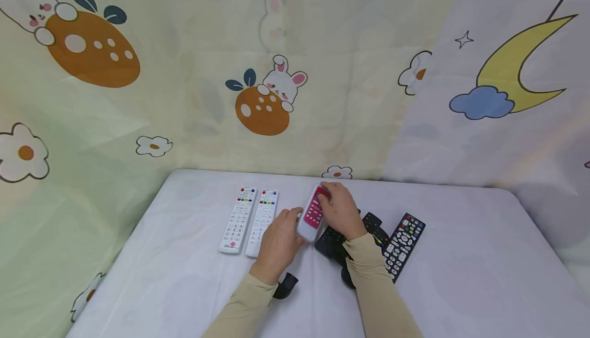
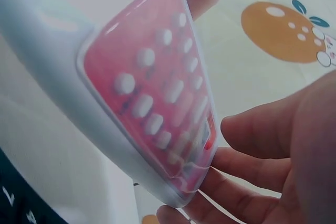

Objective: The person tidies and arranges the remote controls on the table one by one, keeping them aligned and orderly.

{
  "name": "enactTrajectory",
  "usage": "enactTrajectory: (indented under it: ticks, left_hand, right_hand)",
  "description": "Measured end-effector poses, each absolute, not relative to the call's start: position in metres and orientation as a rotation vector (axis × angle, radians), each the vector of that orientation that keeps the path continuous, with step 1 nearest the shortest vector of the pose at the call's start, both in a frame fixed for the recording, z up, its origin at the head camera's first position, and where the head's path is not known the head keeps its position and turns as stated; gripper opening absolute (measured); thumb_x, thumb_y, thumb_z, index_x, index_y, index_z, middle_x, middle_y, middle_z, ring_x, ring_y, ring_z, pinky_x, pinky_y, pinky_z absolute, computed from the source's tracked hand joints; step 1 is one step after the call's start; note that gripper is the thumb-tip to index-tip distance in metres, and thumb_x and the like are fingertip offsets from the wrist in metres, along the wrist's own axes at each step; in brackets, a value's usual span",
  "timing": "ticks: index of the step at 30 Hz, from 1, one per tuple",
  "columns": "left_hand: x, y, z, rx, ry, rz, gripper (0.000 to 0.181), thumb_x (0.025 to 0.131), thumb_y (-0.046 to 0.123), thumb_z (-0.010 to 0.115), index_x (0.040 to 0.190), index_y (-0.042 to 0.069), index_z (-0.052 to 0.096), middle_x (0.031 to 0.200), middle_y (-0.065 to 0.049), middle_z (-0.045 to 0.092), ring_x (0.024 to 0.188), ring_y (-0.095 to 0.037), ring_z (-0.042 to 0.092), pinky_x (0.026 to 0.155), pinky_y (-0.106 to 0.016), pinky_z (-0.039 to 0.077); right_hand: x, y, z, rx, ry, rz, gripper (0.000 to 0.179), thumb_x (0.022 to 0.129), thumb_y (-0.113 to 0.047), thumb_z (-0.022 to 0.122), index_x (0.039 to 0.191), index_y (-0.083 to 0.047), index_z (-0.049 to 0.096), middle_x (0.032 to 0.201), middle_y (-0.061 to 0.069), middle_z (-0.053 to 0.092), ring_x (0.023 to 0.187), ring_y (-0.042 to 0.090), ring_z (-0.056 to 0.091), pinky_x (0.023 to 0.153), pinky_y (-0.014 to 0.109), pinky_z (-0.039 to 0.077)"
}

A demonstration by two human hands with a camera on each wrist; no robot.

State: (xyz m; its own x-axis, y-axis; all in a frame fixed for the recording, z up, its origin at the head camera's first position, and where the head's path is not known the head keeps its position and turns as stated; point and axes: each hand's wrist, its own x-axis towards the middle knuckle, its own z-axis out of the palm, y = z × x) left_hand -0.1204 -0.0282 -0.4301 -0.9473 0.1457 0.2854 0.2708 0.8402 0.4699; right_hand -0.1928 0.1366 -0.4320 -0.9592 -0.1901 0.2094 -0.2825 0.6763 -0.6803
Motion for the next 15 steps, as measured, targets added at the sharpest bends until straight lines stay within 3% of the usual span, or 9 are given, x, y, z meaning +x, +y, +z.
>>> enactTrajectory:
  ticks: [15]
  left_hand:
    - [-0.119,-0.035,-0.422,-0.264,-2.817,-0.574,0.054,0.063,0.007,0.093,0.111,-0.002,0.07,0.098,-0.011,0.063,0.083,-0.022,0.064,0.065,-0.036,0.056]
  right_hand:
    - [-0.198,0.114,-0.434,0.459,-2.744,1.122,0.04,0.1,-0.011,0.056,0.135,0.008,0.057,0.133,0.028,0.057,0.113,0.038,0.058,0.093,0.054,0.048]
